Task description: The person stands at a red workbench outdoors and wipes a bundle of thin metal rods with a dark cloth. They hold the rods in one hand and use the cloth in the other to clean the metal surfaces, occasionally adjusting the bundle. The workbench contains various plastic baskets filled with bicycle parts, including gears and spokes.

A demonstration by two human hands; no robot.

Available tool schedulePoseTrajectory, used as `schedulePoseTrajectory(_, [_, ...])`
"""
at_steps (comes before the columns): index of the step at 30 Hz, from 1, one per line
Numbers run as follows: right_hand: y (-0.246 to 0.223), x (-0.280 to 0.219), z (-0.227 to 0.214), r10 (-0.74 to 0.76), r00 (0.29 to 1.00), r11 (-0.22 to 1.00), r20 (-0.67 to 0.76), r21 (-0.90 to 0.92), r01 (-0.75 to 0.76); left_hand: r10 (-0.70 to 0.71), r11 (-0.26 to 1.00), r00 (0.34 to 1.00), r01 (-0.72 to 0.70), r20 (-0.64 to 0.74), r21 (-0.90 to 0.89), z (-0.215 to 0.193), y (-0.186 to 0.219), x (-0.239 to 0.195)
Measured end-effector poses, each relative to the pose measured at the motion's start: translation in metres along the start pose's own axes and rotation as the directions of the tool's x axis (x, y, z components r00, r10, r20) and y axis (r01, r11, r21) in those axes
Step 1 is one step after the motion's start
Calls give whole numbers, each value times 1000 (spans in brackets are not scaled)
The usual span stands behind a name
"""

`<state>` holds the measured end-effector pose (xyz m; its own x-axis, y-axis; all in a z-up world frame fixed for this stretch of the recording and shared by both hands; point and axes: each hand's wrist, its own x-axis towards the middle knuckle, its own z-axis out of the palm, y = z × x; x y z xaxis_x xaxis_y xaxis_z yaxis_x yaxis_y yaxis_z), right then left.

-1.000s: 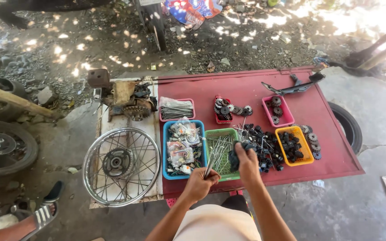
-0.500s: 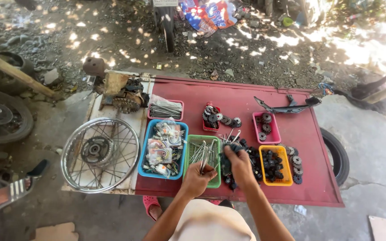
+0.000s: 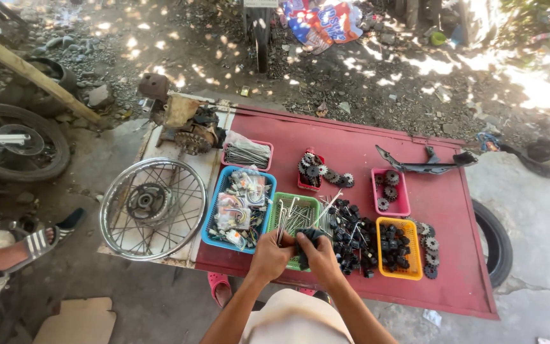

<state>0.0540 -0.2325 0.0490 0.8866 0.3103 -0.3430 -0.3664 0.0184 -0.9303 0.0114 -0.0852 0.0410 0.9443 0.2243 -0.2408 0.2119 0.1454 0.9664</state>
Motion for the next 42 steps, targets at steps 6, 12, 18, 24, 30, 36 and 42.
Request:
schedulePoseTrajectory(6, [-30,27,13,-17,976,995,-218,90,38,-103,989,973,79,207,125,-40,15,-5])
schedulePoseTrajectory(12, [-23,38,48,-114,912,952,-395,219,214,-155,986,908,118,389,117,-84,18,4])
schedulePoseTrajectory(18, [1,6,119,-100,953,988,-285,85,129,10,999,961,-20,276,32,-115,0,34])
schedulePoseTrajectory(24, [13,13,99,-18,945,995,-326,88,49,16,952,891,-152,453,265,-115,37,25])
schedulePoseTrajectory(30, [-24,28,37,-85,835,921,-544,277,274,-83,987,872,4,482,163,-93,23,15])
schedulePoseTrajectory(36, [7,34,25,-74,958,985,-276,127,113,-77,997,967,76,244,16,-50,3,20])
schedulePoseTrajectory(42, [2,11,2,-158,987,987,-37,22,159,32,999,989,-33,141,5,-3,-8,11])
